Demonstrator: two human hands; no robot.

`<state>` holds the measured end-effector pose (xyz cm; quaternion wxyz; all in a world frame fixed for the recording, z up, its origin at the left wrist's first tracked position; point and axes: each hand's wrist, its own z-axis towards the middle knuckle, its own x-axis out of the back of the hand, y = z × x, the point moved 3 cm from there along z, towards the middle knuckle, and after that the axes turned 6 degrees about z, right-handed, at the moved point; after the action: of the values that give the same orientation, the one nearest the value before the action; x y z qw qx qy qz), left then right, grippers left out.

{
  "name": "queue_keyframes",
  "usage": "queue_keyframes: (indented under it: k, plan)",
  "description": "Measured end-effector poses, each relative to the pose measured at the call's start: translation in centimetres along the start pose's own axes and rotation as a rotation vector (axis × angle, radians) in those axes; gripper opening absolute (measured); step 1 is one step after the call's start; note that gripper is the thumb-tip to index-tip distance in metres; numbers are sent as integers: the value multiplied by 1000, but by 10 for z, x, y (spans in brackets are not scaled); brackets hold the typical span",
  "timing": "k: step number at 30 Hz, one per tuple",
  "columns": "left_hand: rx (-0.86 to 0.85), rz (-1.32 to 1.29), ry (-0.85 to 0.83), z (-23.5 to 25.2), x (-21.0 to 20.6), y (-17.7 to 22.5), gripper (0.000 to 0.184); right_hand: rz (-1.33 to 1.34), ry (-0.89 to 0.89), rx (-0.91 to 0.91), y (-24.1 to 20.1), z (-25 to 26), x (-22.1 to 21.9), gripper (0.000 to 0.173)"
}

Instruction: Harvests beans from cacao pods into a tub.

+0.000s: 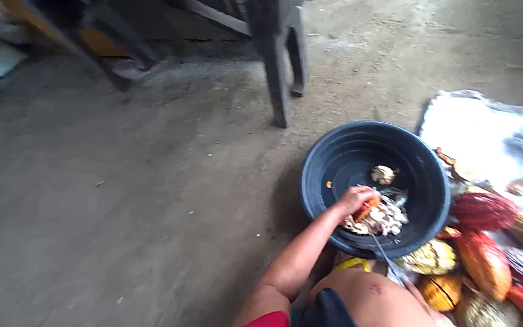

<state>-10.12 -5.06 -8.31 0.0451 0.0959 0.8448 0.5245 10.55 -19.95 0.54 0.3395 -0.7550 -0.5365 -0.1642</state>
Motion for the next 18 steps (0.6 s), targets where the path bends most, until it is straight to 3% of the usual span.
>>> queue_keyframes:
  k: [2,5,8,13,16,18]
  plan:
    - [30,-108,61,6,-1,-7,31,-16,84,-30,7,3,-18,49]
    - [102,-284,160,15,-2,-19,32,-63,1,-188,-5,10,-20,51]
    - [212,-473,263,20,-7,-25,31,-93,37,-225,-4,18,-32,51]
    - [402,-831,229,15,-16,-35,43,-29,77,-185,9,21,-38,50]
    - [372,-885,181,14,-18,-35,56,77,37,-136,10,20,-34,50]
    - [328,-864,137,15,-17,-33,66,249,87,-2,16,21,-33,49]
